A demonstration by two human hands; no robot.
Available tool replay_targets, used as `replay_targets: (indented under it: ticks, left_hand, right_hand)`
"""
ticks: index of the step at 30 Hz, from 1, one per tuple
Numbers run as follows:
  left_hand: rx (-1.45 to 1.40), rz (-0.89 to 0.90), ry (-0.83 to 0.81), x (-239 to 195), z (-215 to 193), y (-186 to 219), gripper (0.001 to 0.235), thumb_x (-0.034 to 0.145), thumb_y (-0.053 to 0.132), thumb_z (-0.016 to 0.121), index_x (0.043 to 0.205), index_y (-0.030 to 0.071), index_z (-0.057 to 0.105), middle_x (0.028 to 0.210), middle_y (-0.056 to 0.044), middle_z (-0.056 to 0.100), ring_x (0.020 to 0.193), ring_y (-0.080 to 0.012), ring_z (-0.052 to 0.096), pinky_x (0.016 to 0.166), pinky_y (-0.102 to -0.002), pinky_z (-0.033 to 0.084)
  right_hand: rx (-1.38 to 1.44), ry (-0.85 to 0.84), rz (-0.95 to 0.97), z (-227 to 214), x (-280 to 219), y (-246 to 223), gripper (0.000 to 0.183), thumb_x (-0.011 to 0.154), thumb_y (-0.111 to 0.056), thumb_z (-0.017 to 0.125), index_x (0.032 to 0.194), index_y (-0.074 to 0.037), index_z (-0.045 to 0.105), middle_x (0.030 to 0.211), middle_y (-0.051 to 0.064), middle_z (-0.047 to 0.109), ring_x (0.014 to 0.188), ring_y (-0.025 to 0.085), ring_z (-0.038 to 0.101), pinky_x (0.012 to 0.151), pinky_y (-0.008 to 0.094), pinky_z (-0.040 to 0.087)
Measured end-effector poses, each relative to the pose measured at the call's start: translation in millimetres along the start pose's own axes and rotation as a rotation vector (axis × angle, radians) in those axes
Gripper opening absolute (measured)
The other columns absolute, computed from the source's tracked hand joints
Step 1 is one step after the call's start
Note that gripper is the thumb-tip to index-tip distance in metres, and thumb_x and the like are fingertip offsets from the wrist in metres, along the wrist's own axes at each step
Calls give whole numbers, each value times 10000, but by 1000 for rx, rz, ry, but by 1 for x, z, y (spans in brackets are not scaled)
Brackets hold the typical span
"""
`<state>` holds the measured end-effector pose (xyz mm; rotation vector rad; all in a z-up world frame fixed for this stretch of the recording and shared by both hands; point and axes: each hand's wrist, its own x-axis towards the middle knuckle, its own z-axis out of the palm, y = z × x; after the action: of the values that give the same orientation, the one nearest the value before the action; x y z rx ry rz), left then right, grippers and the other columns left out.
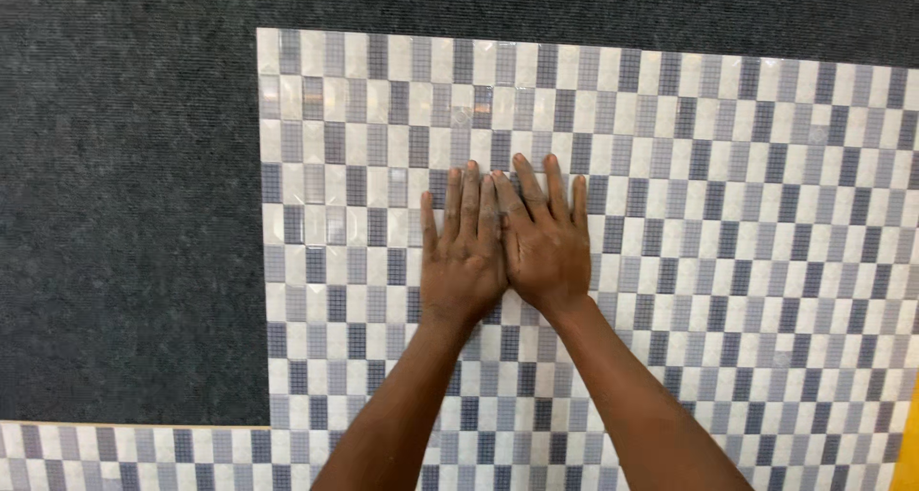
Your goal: The person places and presses mosaic tiles onto a dark wall surface. They align the tiles with existing ones and smooth them down with both hands to ensure adhesion.
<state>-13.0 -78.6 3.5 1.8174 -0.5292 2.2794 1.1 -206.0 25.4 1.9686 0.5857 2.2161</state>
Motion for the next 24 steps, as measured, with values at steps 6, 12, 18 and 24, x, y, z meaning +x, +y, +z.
replay_targets:
  ticks: [6,12,18,24]
  left_hand:
    - [-20,30,-14,4,5,1,518,1052,216,481,1533,24,468,1630,-185,403,1529,-344,356,1246,-590,180]
    - [-77,43,46,39,27,10,525,1059,257,488,1556,91,463,1647,-106,396,1542,-331,332,1250,-572,169]
    - [-95,68,53,67,37,17,539,1042,258,481,1560,108,463,1651,-93,395,1544,-341,330,1254,-579,164]
    - [-70,98,35,83,46,17,555,1025,252,499,1555,90,469,1651,-98,391,1549,-340,309,1254,-585,166]
  right_hand:
    - [13,15,6,-1,3,6,513,1080,-270,446,1591,-238,467,1677,37,377,1549,342,300,1256,575,152]
    - [-20,-20,59,-8,27,36,536,1070,-285,452,1600,-202,451,1691,87,341,1562,372,255,1259,578,146]
    - [-10,-7,95,-4,43,58,526,1088,-281,415,1604,-182,446,1697,94,327,1570,368,234,1263,554,120]
    - [-7,-40,99,-2,55,73,555,1074,-285,399,1620,-182,403,1692,113,322,1565,385,238,1264,556,145]
